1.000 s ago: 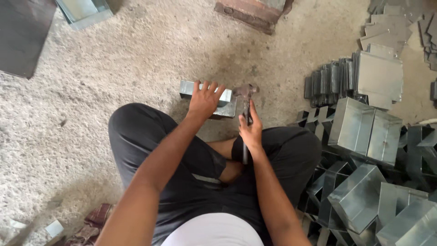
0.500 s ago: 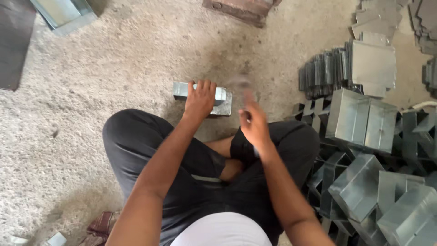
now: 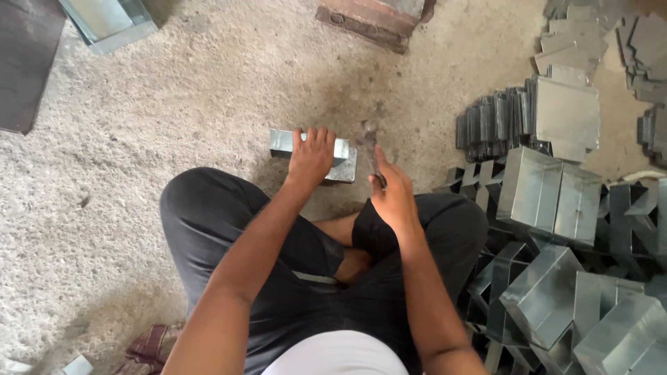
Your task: The person sits on the floor and uses a hammer to strike small metal pieces placed on a metal block. They repeatedly pick up pieces, position them, and hammer them to shape or flatten them.
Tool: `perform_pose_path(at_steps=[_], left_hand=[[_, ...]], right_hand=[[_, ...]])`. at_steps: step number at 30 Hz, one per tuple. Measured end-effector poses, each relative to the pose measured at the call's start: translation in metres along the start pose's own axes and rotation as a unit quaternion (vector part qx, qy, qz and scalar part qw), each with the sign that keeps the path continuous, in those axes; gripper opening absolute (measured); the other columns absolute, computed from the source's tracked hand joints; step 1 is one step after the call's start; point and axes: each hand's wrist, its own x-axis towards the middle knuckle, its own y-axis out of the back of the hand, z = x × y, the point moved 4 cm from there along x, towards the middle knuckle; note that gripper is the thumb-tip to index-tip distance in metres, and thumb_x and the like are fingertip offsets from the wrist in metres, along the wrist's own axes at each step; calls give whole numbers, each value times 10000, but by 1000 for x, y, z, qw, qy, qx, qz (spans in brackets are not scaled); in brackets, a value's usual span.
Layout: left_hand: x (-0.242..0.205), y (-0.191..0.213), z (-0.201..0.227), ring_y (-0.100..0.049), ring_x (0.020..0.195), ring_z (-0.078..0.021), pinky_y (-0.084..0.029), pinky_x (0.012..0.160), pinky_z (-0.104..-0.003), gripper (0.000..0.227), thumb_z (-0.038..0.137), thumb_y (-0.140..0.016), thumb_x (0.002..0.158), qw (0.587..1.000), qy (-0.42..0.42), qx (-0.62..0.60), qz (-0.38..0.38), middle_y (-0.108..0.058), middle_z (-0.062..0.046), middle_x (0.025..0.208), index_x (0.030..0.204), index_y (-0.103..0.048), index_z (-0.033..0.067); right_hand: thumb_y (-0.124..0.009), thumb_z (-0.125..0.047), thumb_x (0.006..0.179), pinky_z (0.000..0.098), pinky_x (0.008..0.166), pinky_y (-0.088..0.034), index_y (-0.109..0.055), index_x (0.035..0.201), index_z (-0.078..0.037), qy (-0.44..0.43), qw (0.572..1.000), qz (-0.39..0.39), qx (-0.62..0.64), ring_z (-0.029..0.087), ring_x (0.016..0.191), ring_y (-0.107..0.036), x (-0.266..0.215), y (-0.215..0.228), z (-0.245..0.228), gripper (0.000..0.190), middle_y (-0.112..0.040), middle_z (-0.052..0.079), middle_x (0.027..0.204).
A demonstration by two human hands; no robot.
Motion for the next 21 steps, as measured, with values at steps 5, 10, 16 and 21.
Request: perform_pose_path(at_steps=[5,10,16,21], left_hand=[[-14,-7,5,-595,972,-257,-434,969,-513,197,163,-569,931,1000,-1,-7,-10,-602,-77,997,1092,-639,72],[-5,-7,-8,-607,1015,-257,-434,1008,-484,324,167,-564,904,998,-49,20,38,-642,-76,1063,1201,-651,73],[-10,-8,-33,-615,1044,-346,-434,1001,-529,374,4,-606,789,975,133,-155,91,-636,-136,1082,1160,-625,43],[-41,-35,-15,-553,1051,-469,-455,953,-506,525,-157,-525,736,857,255,-394,214,-569,-251,1102,1244,-557,-24]], right_hand=[[-657,-21,958,399,692,-521,-445,1560,-68,-37,998,37,35,321,735,-621,-27,-16,20,640,-631,190,926],[-696,-14,954,417,861,-552,-440,1574,-36,-8,997,41,64,393,1034,-665,-15,-53,64,670,-654,278,1228],[-670,-67,984,345,610,-487,-413,1580,-99,-177,967,17,182,210,735,-566,-57,-68,63,650,-671,145,1011],[-620,-73,1016,245,402,-376,-346,1633,-101,-260,905,25,337,45,480,-458,-55,-20,-4,676,-544,10,733]])
